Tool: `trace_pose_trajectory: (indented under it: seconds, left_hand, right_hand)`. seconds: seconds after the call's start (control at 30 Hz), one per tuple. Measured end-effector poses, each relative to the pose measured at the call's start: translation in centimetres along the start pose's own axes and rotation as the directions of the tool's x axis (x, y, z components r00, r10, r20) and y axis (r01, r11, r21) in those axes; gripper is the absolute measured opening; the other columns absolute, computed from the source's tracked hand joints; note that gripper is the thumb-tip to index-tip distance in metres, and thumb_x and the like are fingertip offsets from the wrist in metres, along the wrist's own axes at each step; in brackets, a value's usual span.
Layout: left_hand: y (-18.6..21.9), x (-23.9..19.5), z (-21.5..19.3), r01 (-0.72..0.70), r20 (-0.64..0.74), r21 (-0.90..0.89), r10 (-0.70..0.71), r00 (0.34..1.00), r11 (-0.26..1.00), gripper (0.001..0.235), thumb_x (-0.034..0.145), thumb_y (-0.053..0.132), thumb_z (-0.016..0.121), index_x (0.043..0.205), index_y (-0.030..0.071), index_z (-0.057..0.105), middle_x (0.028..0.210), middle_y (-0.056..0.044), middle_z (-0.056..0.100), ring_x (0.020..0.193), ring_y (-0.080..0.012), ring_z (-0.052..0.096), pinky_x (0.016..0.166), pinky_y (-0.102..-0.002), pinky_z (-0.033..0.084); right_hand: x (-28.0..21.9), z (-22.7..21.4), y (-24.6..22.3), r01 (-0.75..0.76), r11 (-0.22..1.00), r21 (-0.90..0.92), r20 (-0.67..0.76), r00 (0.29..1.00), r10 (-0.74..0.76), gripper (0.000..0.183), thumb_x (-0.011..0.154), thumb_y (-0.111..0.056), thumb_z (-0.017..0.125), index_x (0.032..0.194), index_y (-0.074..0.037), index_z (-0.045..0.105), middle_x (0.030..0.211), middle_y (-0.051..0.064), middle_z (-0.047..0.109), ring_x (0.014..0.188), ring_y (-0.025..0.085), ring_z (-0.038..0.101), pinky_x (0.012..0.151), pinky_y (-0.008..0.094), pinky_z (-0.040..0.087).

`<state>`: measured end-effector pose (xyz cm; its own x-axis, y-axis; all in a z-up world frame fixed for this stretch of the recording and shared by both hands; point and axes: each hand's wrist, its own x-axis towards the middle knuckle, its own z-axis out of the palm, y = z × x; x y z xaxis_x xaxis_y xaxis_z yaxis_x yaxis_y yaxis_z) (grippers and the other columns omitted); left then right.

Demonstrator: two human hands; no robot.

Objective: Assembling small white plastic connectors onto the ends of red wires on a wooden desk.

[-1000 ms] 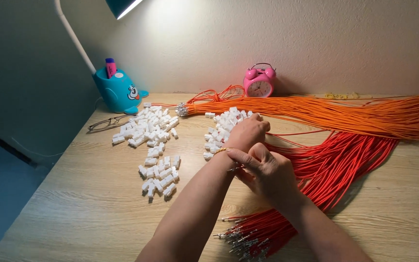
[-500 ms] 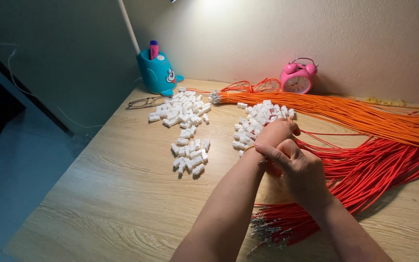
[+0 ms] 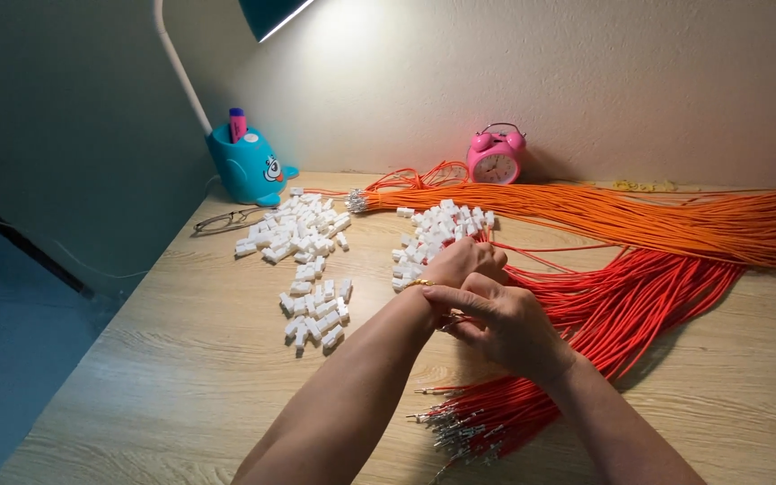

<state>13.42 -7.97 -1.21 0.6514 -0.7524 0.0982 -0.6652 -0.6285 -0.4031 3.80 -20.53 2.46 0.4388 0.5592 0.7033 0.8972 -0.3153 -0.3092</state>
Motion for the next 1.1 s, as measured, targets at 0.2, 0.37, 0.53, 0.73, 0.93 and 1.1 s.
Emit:
trace_pose_trajectory:
  seconds: [0.2, 0.37, 0.53, 0.73, 0.93, 1.1]
  left_hand:
    - [-1.3, 0.8, 4.7, 0.080, 0.081, -0.066, -0.074, 0.994, 0.995, 0.023, 0.090, 0.029, 0.049, 0.101, 0.016, 0.065, 0.094, -0.004, 0.069, 0.086, -0.0200, 0.070, 0.069, -0.033, 0.056]
    - [-1.7, -2.3, -0.2, 0.136, -0.027, -0.487, -0.171, 0.985, 0.863, 0.020, 0.079, 0.019, 0.065, 0.099, 0.016, 0.061, 0.102, -0.012, 0.062, 0.089, -0.0379, 0.067, 0.074, -0.046, 0.057]
    - [-3.3, -8.7, -2.8, 0.334, -0.117, -0.471, -0.433, 0.894, 0.816, 0.019, 0.084, 0.021, 0.067, 0.102, 0.028, 0.061, 0.093, 0.001, 0.061, 0.083, -0.0237, 0.071, 0.066, -0.035, 0.060]
    - [-6.2, -19.7, -1.5, 0.611, 0.078, -0.538, -0.687, 0.723, 0.581, 0.018, 0.083, 0.027, 0.071, 0.100, 0.032, 0.065, 0.094, 0.013, 0.068, 0.091, -0.0090, 0.070, 0.078, -0.029, 0.058]
    - [-4.0, -25.4, -4.2, 0.707, 0.246, -0.512, -0.706, 0.665, 0.487, 0.077, 0.082, 0.072, 0.055, 0.141, 0.024, 0.044, 0.141, -0.013, 0.045, 0.135, -0.0326, 0.042, 0.108, -0.050, 0.039]
    - [-2.5, -27.4, -4.1, 0.760, 0.442, -0.431, -0.620, 0.648, 0.487, 0.129, 0.058, 0.078, 0.075, 0.155, 0.032, 0.004, 0.158, -0.023, 0.009, 0.144, -0.0483, 0.010, 0.115, -0.064, 0.009]
  right_hand:
    - [-0.6, 0.4, 1.0, -0.139, 0.965, -0.224, -0.036, 0.990, 0.135, 0.049, 0.077, -0.039, 0.074, 0.125, -0.039, 0.063, 0.073, -0.001, 0.053, 0.062, 0.026, 0.067, 0.056, 0.041, 0.058]
    - [-0.2, -0.5, 0.1, -0.294, 0.956, 0.002, 0.032, 0.955, 0.294, 0.053, 0.074, -0.032, 0.077, 0.125, -0.035, 0.061, 0.079, 0.002, 0.058, 0.074, 0.028, 0.069, 0.063, 0.044, 0.058]
    - [-1.2, -0.2, 2.1, -0.472, 0.843, 0.259, 0.073, 0.879, 0.470, 0.029, 0.085, -0.020, 0.067, 0.113, -0.021, 0.062, 0.081, 0.005, 0.059, 0.077, 0.022, 0.068, 0.069, 0.038, 0.056]
    - [-0.4, 0.6, 1.2, -0.383, 0.855, 0.350, 0.100, 0.923, 0.372, 0.014, 0.089, -0.013, 0.065, 0.099, -0.016, 0.073, 0.081, 0.003, 0.062, 0.080, 0.018, 0.067, 0.077, 0.032, 0.052]
    - [-1.0, 1.2, 1.1, -0.518, 0.767, 0.379, 0.209, 0.855, 0.475, 0.019, 0.088, -0.008, 0.067, 0.103, -0.009, 0.078, 0.078, 0.010, 0.072, 0.076, 0.013, 0.064, 0.074, 0.033, 0.055]
    - [-2.0, 2.2, 2.2, -0.685, 0.673, 0.278, 0.313, 0.727, 0.611, 0.023, 0.089, -0.012, 0.066, 0.108, -0.011, 0.078, 0.074, 0.009, 0.073, 0.077, 0.012, 0.063, 0.076, 0.033, 0.056]
